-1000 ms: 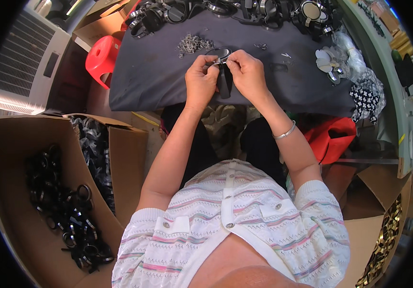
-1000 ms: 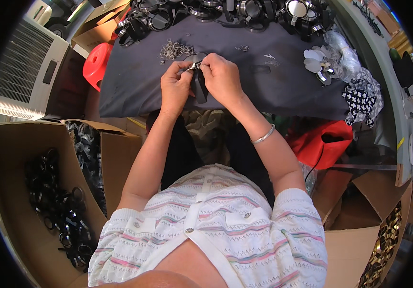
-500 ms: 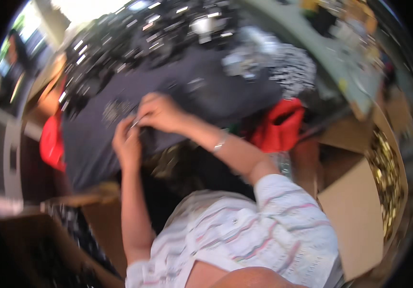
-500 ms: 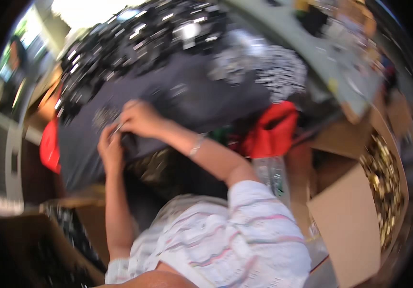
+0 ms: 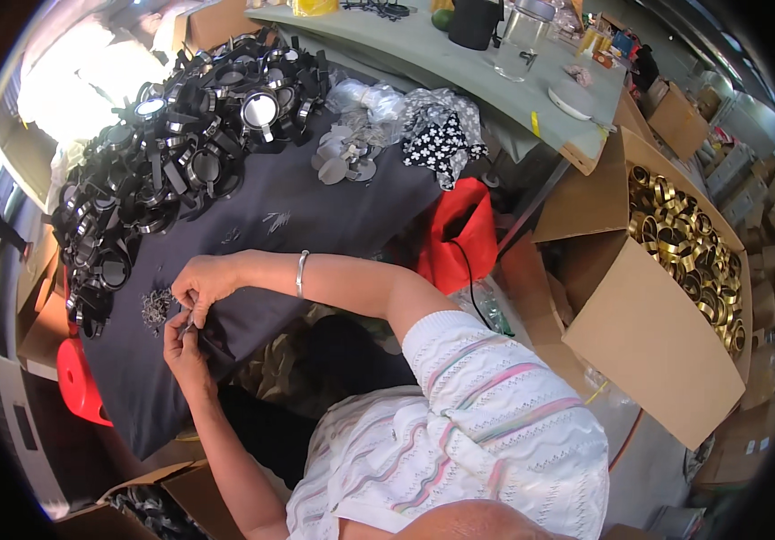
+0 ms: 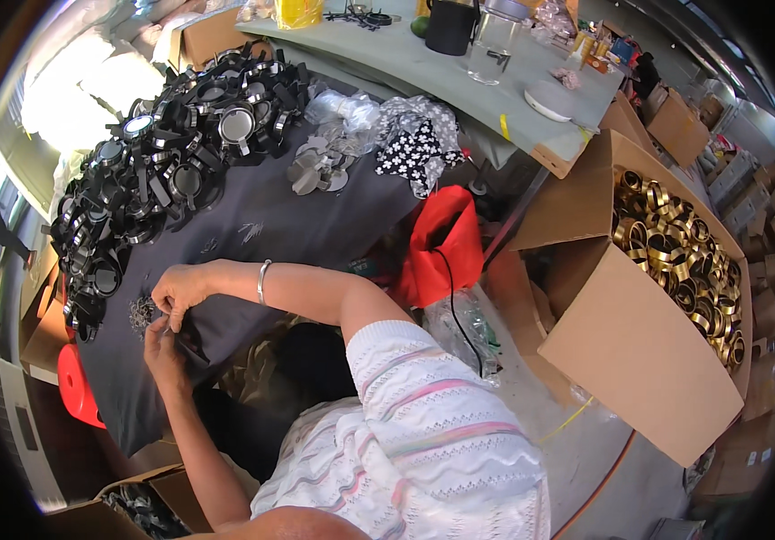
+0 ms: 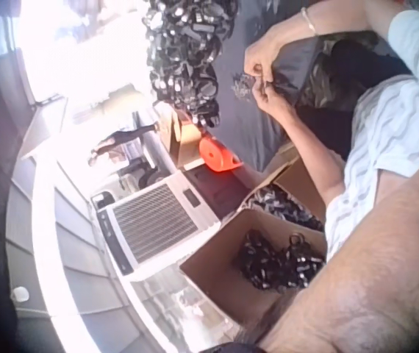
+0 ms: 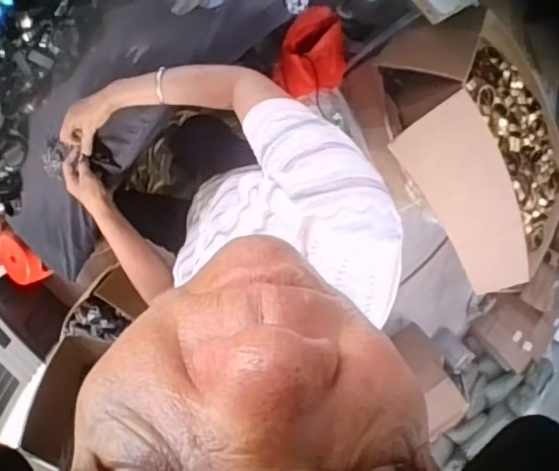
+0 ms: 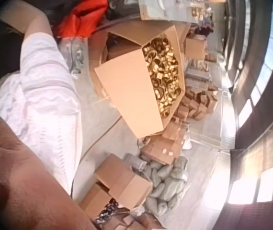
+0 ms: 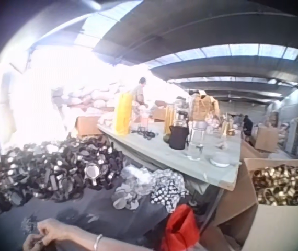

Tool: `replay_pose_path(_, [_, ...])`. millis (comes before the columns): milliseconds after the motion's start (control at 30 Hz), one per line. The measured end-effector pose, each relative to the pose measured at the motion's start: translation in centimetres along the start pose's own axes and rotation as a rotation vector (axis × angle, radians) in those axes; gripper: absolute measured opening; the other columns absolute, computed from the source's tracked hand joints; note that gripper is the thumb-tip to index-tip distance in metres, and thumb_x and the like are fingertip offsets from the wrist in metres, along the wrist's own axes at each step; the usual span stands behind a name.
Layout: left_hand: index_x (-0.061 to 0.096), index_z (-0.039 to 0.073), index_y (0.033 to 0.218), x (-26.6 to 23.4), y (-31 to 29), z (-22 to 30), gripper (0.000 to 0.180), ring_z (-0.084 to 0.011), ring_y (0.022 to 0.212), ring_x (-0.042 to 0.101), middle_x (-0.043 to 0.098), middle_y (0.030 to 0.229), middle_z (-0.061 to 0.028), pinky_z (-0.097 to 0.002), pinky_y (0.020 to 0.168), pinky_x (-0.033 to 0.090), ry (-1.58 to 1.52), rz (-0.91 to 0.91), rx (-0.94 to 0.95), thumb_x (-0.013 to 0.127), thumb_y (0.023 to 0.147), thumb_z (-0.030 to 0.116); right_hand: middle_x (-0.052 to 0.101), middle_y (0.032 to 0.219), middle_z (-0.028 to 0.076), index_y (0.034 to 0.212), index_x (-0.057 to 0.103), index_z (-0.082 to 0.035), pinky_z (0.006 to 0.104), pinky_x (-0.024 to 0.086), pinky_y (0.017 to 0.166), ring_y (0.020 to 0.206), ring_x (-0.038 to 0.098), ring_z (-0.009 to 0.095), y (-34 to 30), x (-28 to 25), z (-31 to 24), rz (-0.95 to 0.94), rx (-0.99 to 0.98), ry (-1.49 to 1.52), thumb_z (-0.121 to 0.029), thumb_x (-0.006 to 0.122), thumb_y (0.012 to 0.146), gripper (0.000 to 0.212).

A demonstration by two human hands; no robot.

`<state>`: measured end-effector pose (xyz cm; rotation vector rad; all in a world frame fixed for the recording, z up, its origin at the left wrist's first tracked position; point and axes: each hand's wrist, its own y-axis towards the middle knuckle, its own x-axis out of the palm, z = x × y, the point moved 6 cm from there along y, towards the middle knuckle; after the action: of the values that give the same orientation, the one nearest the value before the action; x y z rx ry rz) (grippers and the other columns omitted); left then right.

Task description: The person takes mirror components from a box and the table, then assembles the mirrors by fitting metal pins, brackets, and handles to the circular frames by hand.

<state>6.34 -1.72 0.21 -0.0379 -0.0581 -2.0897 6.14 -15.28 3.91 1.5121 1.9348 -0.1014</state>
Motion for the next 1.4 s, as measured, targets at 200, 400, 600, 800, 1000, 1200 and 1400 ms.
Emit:
replay_pose_path(200, [0.055,0.004,0.099,0.8,-0.6,0.4,0.013,-0.0069,0.061,0.053,0.057,0.077,-0.001,-0.0211,0.05,0.044,-0.034,0.041,0.054,0.047,0.088,0.004,0.06,0.065,0.004,0.071,0.063,-0.008,0.0284,0.044,0.055,0.06,0.058,0.016,-0.2,0.1,-0.1,0.044,-0.121,-0.123,-0.021,0.081,0.058,0.025])
replay_pose_path(400, [0.055,0.004,0.099,0.6,-0.6,0.5,0.015,-0.0081,0.058,0.054,0.058,0.074,-0.0025,-0.0221,0.05,0.044,-0.034,0.022,0.044,0.046,0.088,0.003,0.059,0.07,0.004,0.074,0.065,-0.007,0.0285,0.045,0.056,0.063,0.059,0.015,-0.9,-0.3,-0.7,0.105,-0.149,-0.093,-0.018,0.079,0.059,0.023])
replay_pose_path(600, [0.055,0.004,0.104,0.4,-0.2,0.3,0.019,-0.0098,0.053,0.053,0.058,0.071,-0.0054,-0.0196,0.047,0.039,0.027,0.01,0.05,0.05,0.088,0.013,0.06,0.07,0.005,0.073,0.065,-0.008,0.0297,0.045,0.056,0.062,0.059,0.017,-0.9,-0.3,-0.9,0.098,-0.208,-0.147,-0.019,0.078,0.06,0.021])
replay_pose_path(800, [0.047,0.004,0.108,0.8,-1.3,1.4,0.023,-0.0122,0.05,0.055,0.058,0.074,-0.006,-0.0229,0.041,0.041,0.102,0.086,-0.066,0.052,0.086,0.008,0.056,0.072,0.005,0.072,0.061,-0.007,0.0355,0.044,0.065,0.075,0.056,0.024,-2.4,0.0,-2.7,0.22,-0.271,-0.357,-0.015,0.075,0.06,0.02])
replay_pose_path(1000, [0.051,0.003,0.097,0.4,-0.3,1.4,0.014,-0.0139,0.046,0.052,0.057,0.072,-0.0056,-0.0247,0.038,0.041,-0.015,0.163,-0.081,0.055,0.085,0.009,0.056,0.073,0.006,0.072,0.06,-0.007,0.037,0.044,0.065,0.076,0.056,0.026,-2.7,0.2,-2.2,0.306,-0.211,-0.277,-0.014,0.074,0.06,0.02])
replay_pose_path(1200, [0.053,0.005,0.086,-2.0,1.9,-0.7,0.003,-0.0132,0.045,0.05,0.056,0.072,-0.0035,-0.0251,0.039,0.042,-0.101,0.027,-0.081,0.055,0.085,0.007,0.057,0.073,0.008,0.072,0.059,-0.004,0.0376,0.044,0.062,0.073,0.057,0.027,-2.0,0.7,-2.0,0.411,-0.079,-0.249,-0.012,0.075,0.059,0.022])
replay_pose_path(1400, [0.053,0.002,0.086,-0.9,1.2,0.1,0.01,-0.0124,0.048,0.049,0.054,0.066,-0.0041,-0.0233,0.042,0.038,-0.064,-0.003,-0.057,0.052,0.086,0.012,0.057,0.075,0.009,0.072,0.058,-0.004,0.0386,0.044,0.065,0.075,0.057,0.028,-1.7,0.3,-1.3,0.243,0.038,-0.123,-0.014,0.075,0.059,0.023])
